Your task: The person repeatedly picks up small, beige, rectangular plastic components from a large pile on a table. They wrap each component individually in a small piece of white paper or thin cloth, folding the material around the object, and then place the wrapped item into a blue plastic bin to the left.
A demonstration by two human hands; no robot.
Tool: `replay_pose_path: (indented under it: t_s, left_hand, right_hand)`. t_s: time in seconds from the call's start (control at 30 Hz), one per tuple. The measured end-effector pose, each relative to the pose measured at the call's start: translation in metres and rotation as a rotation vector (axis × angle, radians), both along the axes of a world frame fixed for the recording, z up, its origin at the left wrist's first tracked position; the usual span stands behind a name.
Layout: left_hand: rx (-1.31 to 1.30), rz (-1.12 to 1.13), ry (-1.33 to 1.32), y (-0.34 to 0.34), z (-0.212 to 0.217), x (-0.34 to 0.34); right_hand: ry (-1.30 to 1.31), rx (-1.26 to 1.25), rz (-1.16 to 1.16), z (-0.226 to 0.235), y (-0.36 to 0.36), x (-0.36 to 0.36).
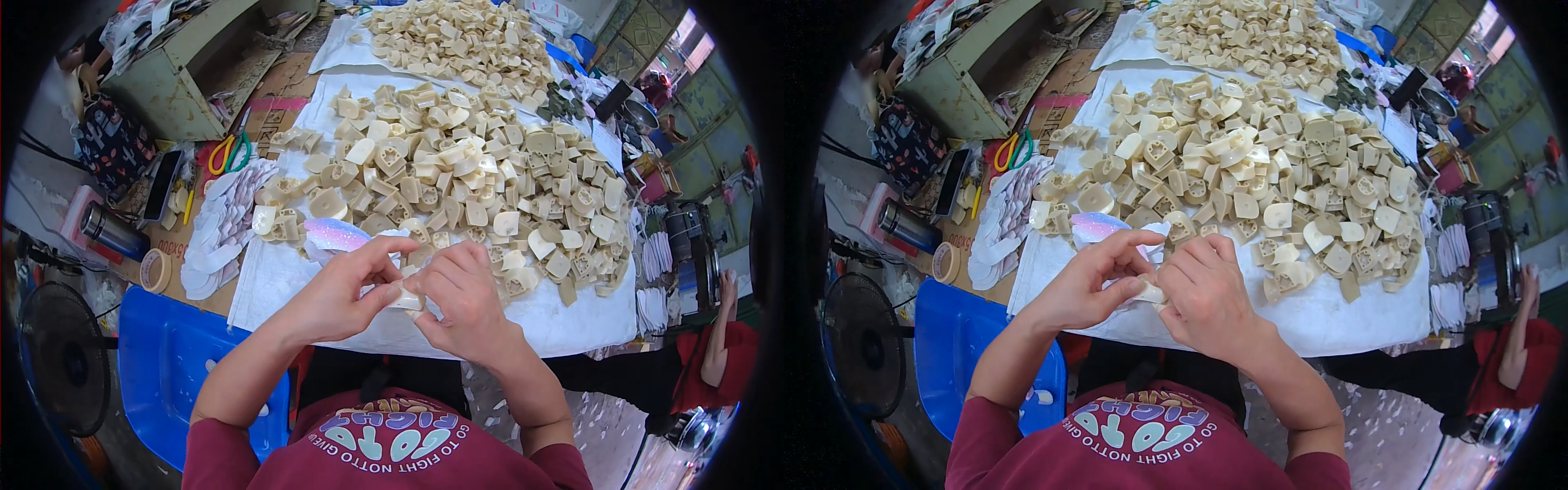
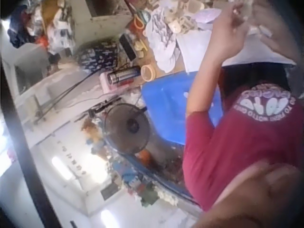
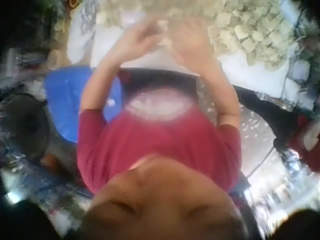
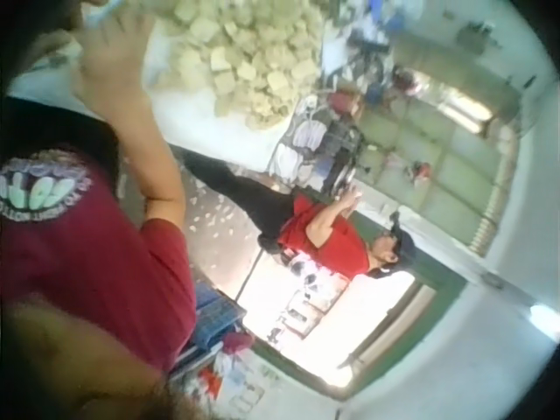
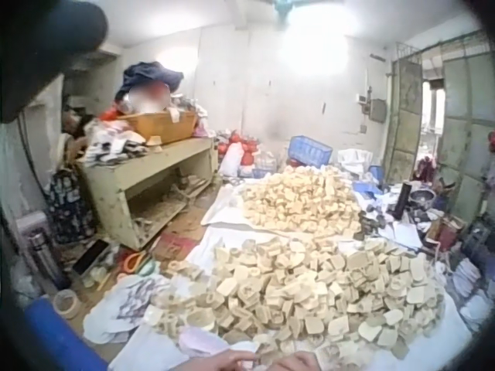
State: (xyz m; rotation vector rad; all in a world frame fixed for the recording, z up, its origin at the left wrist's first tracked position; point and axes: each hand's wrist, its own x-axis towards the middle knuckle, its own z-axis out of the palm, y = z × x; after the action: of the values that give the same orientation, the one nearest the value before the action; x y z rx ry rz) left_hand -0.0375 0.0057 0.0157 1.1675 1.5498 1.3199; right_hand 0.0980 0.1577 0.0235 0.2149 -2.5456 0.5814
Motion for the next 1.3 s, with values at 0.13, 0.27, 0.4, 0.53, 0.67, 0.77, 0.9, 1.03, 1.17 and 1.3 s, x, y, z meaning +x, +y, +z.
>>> replay_pose_path:
  t_s: [0.13, 0.27, 0.4, 0.53, 0.67, 0.77, 0.9, 1.03, 1.17, 1.3]
  left_hand:
    - [-0.012, -0.042, -0.185, 0.001, -0.004, -0.014]
    - [0.324, 0.071, -0.443, 0.004, -0.028, 0.003]
    - [0.308, 0.066, -0.524, 0.003, -0.026, 0.001]
    - [0.419, 0.331, 0.106, 0.004, -0.026, 0.012]
    - [0.386, 0.334, 0.148, 0.008, -0.02, 0.012]
    - [0.34, 0.267, 0.122, 0.003, -0.017, 0.008]
    - [0.398, 0.421, 0.334, 0.005, -0.011, 0.024]
    - [0.436, 0.24, -0.125, -0.013, -0.018, 0.028]
    - [0.661, 0.355, 0.039, -0.018, -0.017, 0.022]
    - [0.719, 0.322, 0.209, -0.014, -0.012, 0.031]
  right_hand:
    - [-0.107, -0.409, -0.009, -0.01, 0.003, 0.0]
    - [-0.194, -0.926, -0.07, -0.015, 0.004, 0.001]
    - [-0.237, -1.152, -0.083, -0.013, -0.003, 0.0]
    - [-0.208, -0.979, -0.177, -0.014, -0.01, -0.002]
    - [-0.32, -0.954, -0.197, -0.014, -0.001, -0.003]
    - [-0.385, -0.905, -0.181, -0.011, -0.003, -0.002]
    - [-0.262, -0.796, -0.179, -0.006, -0.002, -0.003]
    - [-0.109, -0.272, -0.092, 0.013, -0.002, 0.006]
    - [0.201, -0.602, -0.256, 0.006, -0.011, 0.008]
    - [-0.104, -1.624, 0.037, -0.021, -0.015, 0.019]
